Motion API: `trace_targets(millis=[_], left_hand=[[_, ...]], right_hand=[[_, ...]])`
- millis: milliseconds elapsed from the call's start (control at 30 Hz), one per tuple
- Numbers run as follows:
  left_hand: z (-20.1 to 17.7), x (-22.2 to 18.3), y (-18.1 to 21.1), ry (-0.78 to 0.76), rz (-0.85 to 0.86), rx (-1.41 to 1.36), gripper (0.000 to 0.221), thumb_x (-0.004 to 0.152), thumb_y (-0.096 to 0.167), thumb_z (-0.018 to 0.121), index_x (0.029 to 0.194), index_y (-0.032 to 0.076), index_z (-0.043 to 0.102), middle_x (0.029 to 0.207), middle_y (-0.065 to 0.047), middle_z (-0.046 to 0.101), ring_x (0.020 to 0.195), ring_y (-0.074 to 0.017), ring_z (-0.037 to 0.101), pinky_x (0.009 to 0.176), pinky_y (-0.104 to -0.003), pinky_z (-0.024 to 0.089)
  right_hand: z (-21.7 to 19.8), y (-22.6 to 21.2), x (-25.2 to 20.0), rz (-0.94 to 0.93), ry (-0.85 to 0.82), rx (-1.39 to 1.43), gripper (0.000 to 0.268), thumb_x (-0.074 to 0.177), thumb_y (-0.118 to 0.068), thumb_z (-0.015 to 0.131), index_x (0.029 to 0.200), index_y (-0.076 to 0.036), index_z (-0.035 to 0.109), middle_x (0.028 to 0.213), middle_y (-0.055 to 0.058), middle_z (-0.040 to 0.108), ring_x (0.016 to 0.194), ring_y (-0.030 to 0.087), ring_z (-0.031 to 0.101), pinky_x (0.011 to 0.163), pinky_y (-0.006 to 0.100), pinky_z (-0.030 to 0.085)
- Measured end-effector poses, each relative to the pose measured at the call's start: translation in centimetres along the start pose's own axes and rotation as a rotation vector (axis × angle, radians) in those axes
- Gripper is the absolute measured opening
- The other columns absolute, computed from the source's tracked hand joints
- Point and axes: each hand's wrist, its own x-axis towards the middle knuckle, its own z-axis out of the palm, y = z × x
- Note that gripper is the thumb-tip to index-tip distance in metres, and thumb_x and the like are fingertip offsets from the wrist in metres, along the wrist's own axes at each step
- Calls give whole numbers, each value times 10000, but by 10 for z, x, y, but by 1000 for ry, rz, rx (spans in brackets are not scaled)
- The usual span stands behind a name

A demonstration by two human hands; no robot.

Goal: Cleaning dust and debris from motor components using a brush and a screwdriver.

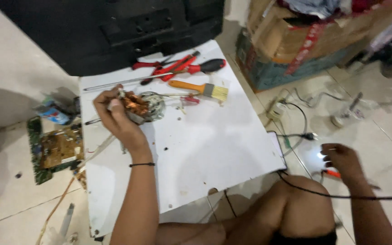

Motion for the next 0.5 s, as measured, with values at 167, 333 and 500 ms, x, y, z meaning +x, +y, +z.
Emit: trace_targets(millis=[167,333,500], left_hand=[[-7,1,-2,8,-30,-8,227,996,180,431,1143,61,557,1145,-67,588,1067,-180,529,1027,-323,404],[1,5,11,68,-76,-143,346,1009,326,423,1090,58,626,1038,-109,652,939,-196,625,849,-313,482],[0,8,8,56,-147,-371,449,1017,405,426,1077,18,647,972,-172,715,843,-222,727,710,-314,581]], right_hand=[[75,97,125,-265,-137,-832,412,814,-365,748,978,12,768,874,210,780,751,376,693,730,464,531],[63,115,161,-397,-136,-952,598,742,-526,777,1113,-60,819,1026,177,825,926,362,772,861,426,598],[41,129,153,-460,-242,-892,535,774,-505,741,1109,-94,812,1009,138,829,913,317,776,851,400,596]])
